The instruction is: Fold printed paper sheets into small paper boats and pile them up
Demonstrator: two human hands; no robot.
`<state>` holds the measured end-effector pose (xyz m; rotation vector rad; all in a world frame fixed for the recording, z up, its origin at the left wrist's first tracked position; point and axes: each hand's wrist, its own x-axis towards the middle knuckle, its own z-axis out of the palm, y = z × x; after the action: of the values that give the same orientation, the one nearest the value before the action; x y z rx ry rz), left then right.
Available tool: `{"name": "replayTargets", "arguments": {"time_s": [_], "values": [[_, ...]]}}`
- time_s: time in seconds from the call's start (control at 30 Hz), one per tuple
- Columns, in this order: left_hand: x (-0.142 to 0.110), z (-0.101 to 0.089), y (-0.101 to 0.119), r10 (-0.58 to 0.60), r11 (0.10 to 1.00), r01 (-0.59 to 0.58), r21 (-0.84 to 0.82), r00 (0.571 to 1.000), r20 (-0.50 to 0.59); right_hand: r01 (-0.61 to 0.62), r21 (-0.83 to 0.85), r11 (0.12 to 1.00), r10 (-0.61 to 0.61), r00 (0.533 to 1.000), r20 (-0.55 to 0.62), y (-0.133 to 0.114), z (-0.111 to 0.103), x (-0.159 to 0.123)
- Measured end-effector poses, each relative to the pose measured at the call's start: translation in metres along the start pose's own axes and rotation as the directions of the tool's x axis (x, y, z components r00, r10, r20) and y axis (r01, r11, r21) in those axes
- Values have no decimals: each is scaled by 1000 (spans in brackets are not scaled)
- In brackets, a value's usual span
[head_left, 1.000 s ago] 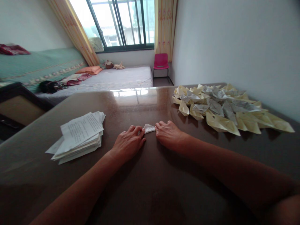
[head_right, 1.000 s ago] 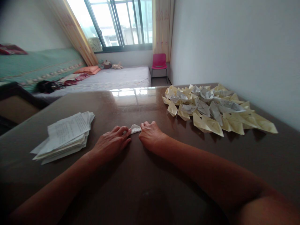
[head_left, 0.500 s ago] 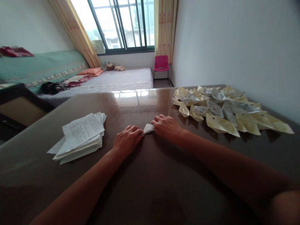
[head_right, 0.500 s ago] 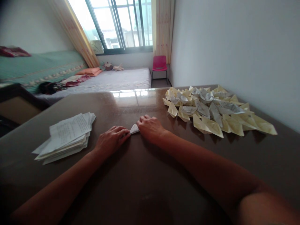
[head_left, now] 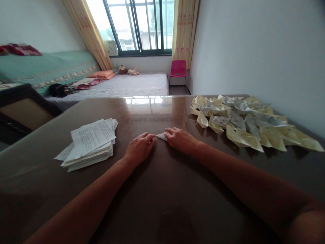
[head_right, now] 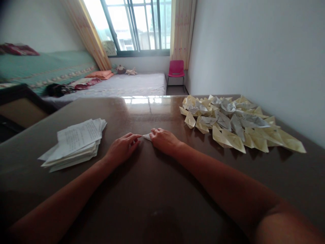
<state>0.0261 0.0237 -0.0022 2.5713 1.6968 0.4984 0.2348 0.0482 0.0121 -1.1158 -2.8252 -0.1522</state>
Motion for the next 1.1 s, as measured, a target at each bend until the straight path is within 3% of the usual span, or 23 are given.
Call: {"name": "replayTargets", "arguments": {"time_s": [0.13,0.4,0.63,0.83,0.93,1.1], "values": [[0,2,3,-4,1000,4,5,1000,3,-21,-73,997,26,998,65,-2,-5,-1],[1,5,3,-2,1000,2,-21,1000,-9,-70,29,997,68,996,62,1,-7,1],[5,7,10,-65,964,52,-259,997,-39,-104,243,964,132,986,-101,-6,3,0],[5,8,18,-161,808,125,-576,987,-12,-12,390,921,112,965,-235,-23,6,-1],[4,8,22,-123,782,86,-617,992,-18,-52,380,923,138,969,-203,-28,3,-2],[2,12,31,-38,877,-20,-481,993,-110,-204,201,958,235,962,-142,-32,-6,-3]]}}
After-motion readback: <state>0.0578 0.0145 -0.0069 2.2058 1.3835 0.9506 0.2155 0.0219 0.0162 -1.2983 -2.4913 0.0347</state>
